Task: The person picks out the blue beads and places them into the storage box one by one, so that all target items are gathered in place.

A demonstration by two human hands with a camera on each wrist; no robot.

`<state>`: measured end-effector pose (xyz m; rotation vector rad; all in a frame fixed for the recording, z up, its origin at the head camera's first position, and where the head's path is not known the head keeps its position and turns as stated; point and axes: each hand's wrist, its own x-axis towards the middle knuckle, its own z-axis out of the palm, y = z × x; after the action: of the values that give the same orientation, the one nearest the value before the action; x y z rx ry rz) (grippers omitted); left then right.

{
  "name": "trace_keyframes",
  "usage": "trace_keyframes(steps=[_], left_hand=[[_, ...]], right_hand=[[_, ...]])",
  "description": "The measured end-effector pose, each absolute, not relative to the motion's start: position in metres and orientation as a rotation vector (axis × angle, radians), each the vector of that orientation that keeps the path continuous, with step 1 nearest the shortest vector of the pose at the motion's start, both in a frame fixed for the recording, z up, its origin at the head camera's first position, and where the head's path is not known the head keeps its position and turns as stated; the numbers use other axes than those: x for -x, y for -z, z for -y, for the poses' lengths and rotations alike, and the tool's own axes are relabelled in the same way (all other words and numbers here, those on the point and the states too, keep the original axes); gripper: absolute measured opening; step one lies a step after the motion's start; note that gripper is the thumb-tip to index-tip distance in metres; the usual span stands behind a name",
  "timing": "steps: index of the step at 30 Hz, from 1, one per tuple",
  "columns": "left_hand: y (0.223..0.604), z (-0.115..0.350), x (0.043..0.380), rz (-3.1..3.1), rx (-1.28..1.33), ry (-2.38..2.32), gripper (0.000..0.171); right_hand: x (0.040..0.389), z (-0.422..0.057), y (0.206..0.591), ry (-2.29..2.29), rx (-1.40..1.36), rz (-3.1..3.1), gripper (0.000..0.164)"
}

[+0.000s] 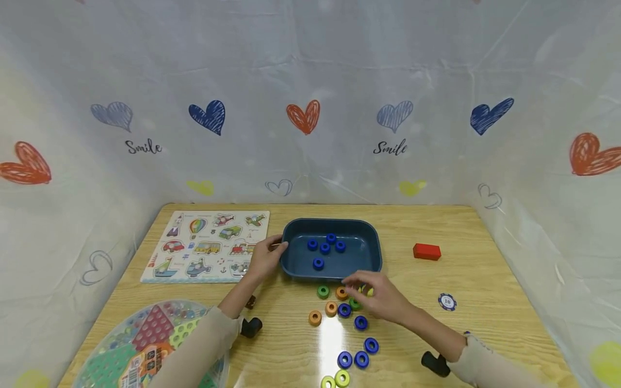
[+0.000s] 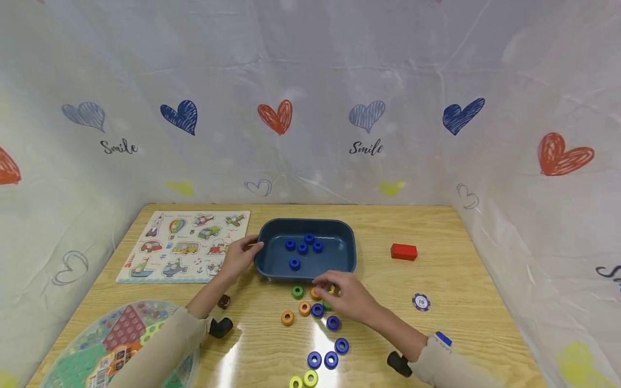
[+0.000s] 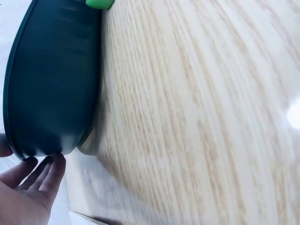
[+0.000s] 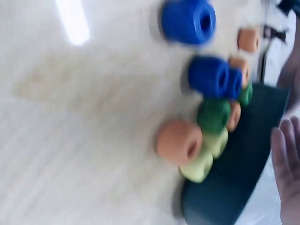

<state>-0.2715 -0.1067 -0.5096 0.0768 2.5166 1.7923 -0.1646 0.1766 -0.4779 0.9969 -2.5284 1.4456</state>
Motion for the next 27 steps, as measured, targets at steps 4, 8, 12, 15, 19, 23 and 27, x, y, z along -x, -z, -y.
trace_keyframes(steps=[4, 8, 12, 15, 19, 23, 27], left_hand=[[0.510, 0.107, 0.270, -2.536, -0.051, -1.771, 0.034], [0.511, 0.107, 0.270, -2.551, -0.057, -1.763, 0.034], [0.512, 0.108, 0.270, -2.529, -0.080, -1.789, 0.034], [0.513, 0.109, 0.270, -2.535, -0.079, -1.781, 0.033], [0.516, 0.108, 0.271, -2.554, -0.086, -1.755, 0.034], [0.518, 0.109, 0.271, -2.552, -0.077, -1.753, 0.034], [0.518, 0.109, 0.270, -2.559, -0.075, -1.751, 0.033]], right_hand=[[0.154, -0.170, 0.488, -1.384, -1.036, 2.792, 0.019], [0.153, -0.168, 0.498, -1.127, -1.031, 2.895, 0.022], [0.153, -0.168, 0.503, -0.875, -1.041, 2.906, 0.026], [0.153, -0.168, 0.505, -0.749, -1.091, 2.904, 0.027], [0.151, -0.168, 0.508, -0.730, -1.168, 2.916, 0.026], [0.150, -0.168, 0.510, -0.767, -1.201, 2.935, 0.026], [0.151, -0.168, 0.511, -0.815, -1.184, 2.956, 0.028]])
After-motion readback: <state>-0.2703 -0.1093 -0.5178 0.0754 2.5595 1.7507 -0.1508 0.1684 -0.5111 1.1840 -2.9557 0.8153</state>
